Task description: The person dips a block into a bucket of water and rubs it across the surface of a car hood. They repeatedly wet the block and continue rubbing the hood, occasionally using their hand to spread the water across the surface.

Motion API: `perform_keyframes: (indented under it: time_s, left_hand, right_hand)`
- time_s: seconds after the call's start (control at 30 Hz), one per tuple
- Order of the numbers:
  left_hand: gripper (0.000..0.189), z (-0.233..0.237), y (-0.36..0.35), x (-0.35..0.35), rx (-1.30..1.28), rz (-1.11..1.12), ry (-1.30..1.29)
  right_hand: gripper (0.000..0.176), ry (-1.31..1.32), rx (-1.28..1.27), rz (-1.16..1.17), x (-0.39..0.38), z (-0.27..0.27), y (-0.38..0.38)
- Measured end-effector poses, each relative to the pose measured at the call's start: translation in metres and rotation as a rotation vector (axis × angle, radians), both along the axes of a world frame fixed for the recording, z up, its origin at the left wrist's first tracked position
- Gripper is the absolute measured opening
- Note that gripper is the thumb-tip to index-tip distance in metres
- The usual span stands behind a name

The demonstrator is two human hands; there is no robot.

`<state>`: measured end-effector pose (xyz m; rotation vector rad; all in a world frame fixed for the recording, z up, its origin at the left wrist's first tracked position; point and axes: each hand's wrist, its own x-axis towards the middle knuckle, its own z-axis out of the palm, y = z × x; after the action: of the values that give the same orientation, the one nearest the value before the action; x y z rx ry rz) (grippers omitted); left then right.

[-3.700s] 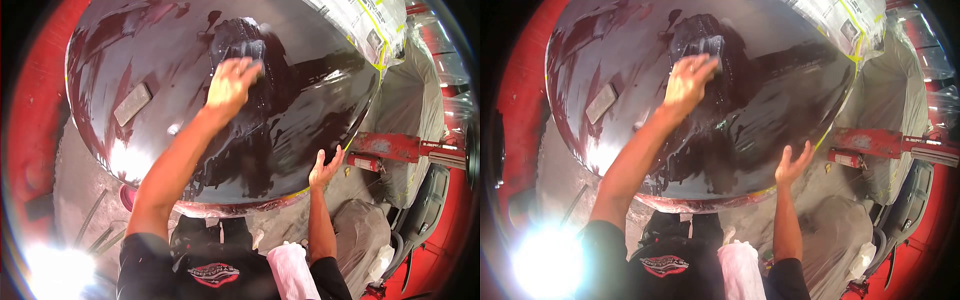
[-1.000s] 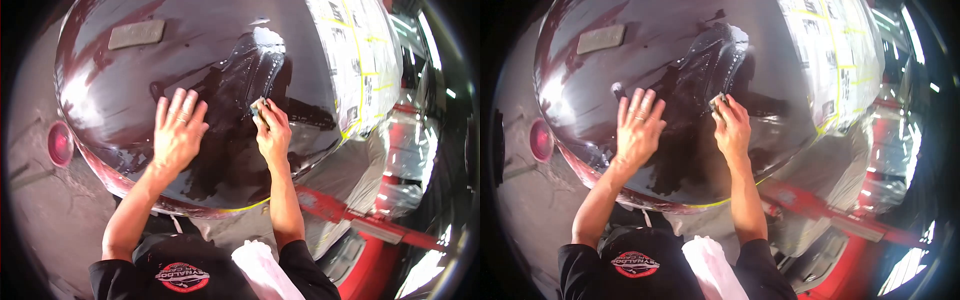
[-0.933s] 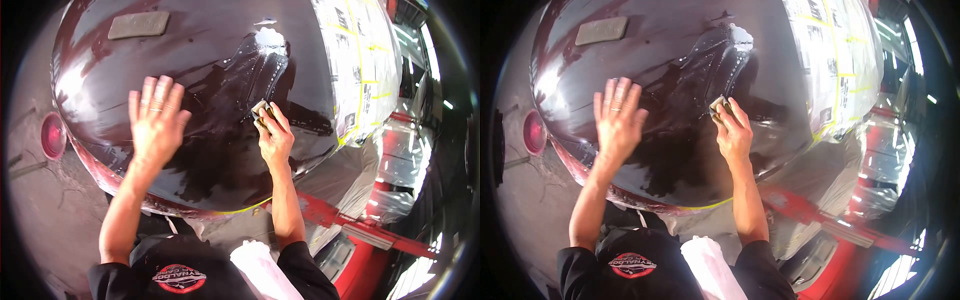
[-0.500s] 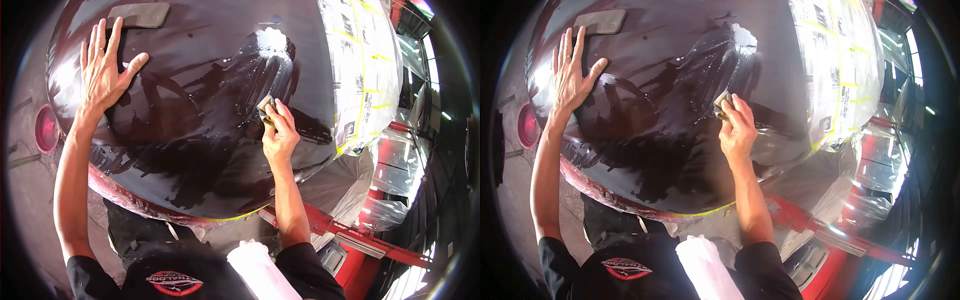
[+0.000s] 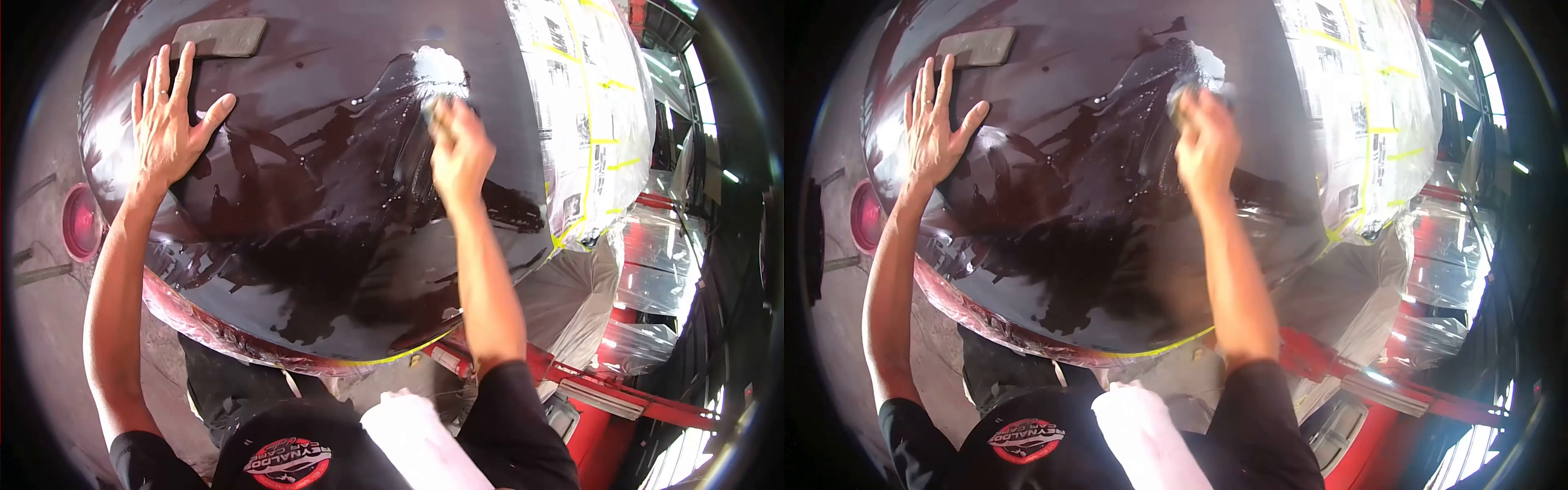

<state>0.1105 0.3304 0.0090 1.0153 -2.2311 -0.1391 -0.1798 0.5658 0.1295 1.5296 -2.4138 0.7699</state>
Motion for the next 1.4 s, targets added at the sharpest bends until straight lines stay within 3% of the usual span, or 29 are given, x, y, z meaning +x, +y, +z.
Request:
perform_keyframes:
  time_s: [0.07,0.27,0.47,0.53,0.6,0.77,0.9,1.0,1.03,1.07,1.27,1.33,1.37,1.4]
  left_hand:
    - [0.088,-0.003,0.003,0.003,0.012,-0.017,-0.007]
    - [0.088,0.001,0.001,-0.001,0.015,0.002,0.000]
    - [0.087,-0.004,0.003,0.002,0.022,0.002,-0.019]
    - [0.087,-0.003,-0.001,0.001,0.007,-0.017,0.014]
    - [0.087,-0.001,0.000,0.000,0.015,-0.010,0.007]
    - [0.088,-0.003,0.001,0.000,0.035,0.006,-0.018]
    - [0.091,0.001,0.001,-0.001,0.033,0.000,0.007]
    - [0.089,0.003,0.002,-0.001,0.043,-0.002,-0.007]
    - [0.090,0.002,0.002,0.000,0.040,-0.006,-0.010]
    - [0.090,0.000,0.003,0.001,0.044,-0.005,-0.015]
    - [0.089,0.005,0.003,0.000,0.063,-0.015,-0.012]
    - [0.091,0.008,0.000,-0.002,0.047,-0.013,0.004]
    - [0.091,0.008,0.000,-0.001,0.058,-0.009,-0.005]
    - [0.091,0.006,0.003,0.000,0.077,-0.007,-0.015]
  right_hand:
    - [0.043,-0.038,-0.057,0.066,-0.026,-0.001,-0.026]
    - [0.048,0.114,0.048,0.121,0.046,-0.019,0.061]
    - [0.035,0.124,-0.073,-0.022,-0.016,-0.006,-0.006]
    - [0.037,-0.025,-0.056,-0.030,0.009,0.001,0.013]
    - [0.037,0.201,-0.072,-0.052,0.026,-0.017,0.040]
    - [0.024,0.139,-0.081,-0.090,-0.030,-0.011,-0.010]
    - [0.027,0.042,-0.151,-0.041,0.019,-0.023,0.037]
    - [0.028,0.211,-0.107,-0.053,0.008,-0.021,0.025]
    - [0.026,-0.464,-0.280,-0.122,-0.011,-0.020,0.004]
    - [0.022,0.084,-0.099,-0.078,-0.012,-0.001,-0.016]
    - [0.026,0.154,-0.084,-0.040,0.036,-0.029,0.042]
    - [0.022,-0.216,-0.212,-0.172,0.000,-0.034,0.013]
    - [0.018,0.107,-0.080,-0.095,-0.005,-0.007,-0.010]
    - [0.018,0.168,-0.126,-0.031,-0.018,-0.004,-0.026]
